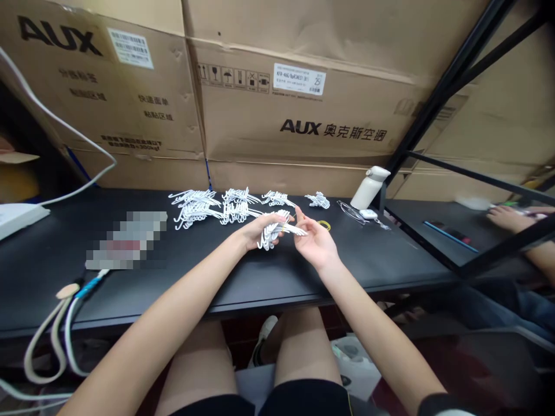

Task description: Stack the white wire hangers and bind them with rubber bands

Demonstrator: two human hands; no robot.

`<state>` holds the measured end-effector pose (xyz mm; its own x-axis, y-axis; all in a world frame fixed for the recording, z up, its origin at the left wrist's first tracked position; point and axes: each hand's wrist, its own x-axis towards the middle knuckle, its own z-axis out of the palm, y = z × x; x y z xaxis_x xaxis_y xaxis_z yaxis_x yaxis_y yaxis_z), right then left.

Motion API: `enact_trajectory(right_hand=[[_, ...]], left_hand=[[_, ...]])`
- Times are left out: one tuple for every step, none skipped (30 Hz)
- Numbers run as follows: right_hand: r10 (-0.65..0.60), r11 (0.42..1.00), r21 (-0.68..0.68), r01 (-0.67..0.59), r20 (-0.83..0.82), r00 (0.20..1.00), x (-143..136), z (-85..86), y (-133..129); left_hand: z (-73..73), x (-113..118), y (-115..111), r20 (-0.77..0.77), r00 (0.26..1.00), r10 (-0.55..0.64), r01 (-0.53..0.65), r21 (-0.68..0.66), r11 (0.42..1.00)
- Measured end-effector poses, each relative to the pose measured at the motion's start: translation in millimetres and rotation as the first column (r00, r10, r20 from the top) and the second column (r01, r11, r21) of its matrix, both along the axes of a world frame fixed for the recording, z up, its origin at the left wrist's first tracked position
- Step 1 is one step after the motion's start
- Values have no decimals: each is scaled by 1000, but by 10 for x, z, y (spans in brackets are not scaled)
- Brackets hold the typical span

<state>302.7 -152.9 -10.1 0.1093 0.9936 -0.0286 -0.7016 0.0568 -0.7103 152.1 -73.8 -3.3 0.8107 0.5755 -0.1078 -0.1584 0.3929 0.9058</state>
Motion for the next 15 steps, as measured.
enact_trajectory(right_hand=[[-18, 999, 30, 16, 51, 999, 19, 0, 4], [-41, 997, 66, 34, 98, 994, 29, 5, 4], [-71, 993, 106, 57, 135, 988, 27, 15, -1], [-113, 985, 147, 89, 163, 980, 12, 25, -9], [-168, 973, 188, 132, 187, 968, -13, 34, -21], [-234, 956, 229, 184, 217, 948, -44, 39, -36], [-311, 932, 271, 240, 257, 915, -76, 40, -51], [-391, 902, 318, 293, 309, 867, -102, 34, -66], [-473, 865, 369, 341, 369, 800, -119, 22, -78], [-551, 822, 426, 378, 429, 716, -122, 6, -86], [-622, 776, 487, 402, 484, 615, -111, -13, -87], [-679, 732, 544, 409, 532, 507, -88, -33, -83], [-717, 697, 592, 403, 569, 403, -56, -51, -73], [-733, 679, 624, 387, 601, 317, -20, -65, -58], [-729, 682, 635, 363, 632, 263, 15, -75, -41]], left_hand=[[3, 1, -4, 7, 1000, -15, 15, -2, 1000], [6, 2, -7, 13, 1000, -22, 22, -3, 1000], [8, 1, -9, 17, 1000, -18, 18, -2, 1000], [11, 0, -11, 19, 1000, -6, 6, 1, 1000], [13, -1, -12, 17, 1000, 13, -13, 6, 1000], [16, -3, -14, 15, 999, 31, -31, 16, 999], [20, -5, -15, 12, 999, 42, -43, 30, 999], [23, -6, -17, 11, 999, 45, -46, 50, 998], [26, -6, -20, 8, 999, 42, -42, 73, 996], [28, -4, -22, 5, 999, 36, -37, 100, 994], [28, -1, -23, -2, 999, 34, -34, 128, 991], [26, 3, -23, -11, 999, 38, -36, 156, 987], [20, 9, -23, -21, 999, 47, -43, 185, 982], [11, 17, -22, -29, 998, 61, -54, 215, 975], [0, 26, -20, -33, 997, 77, -66, 248, 966]])
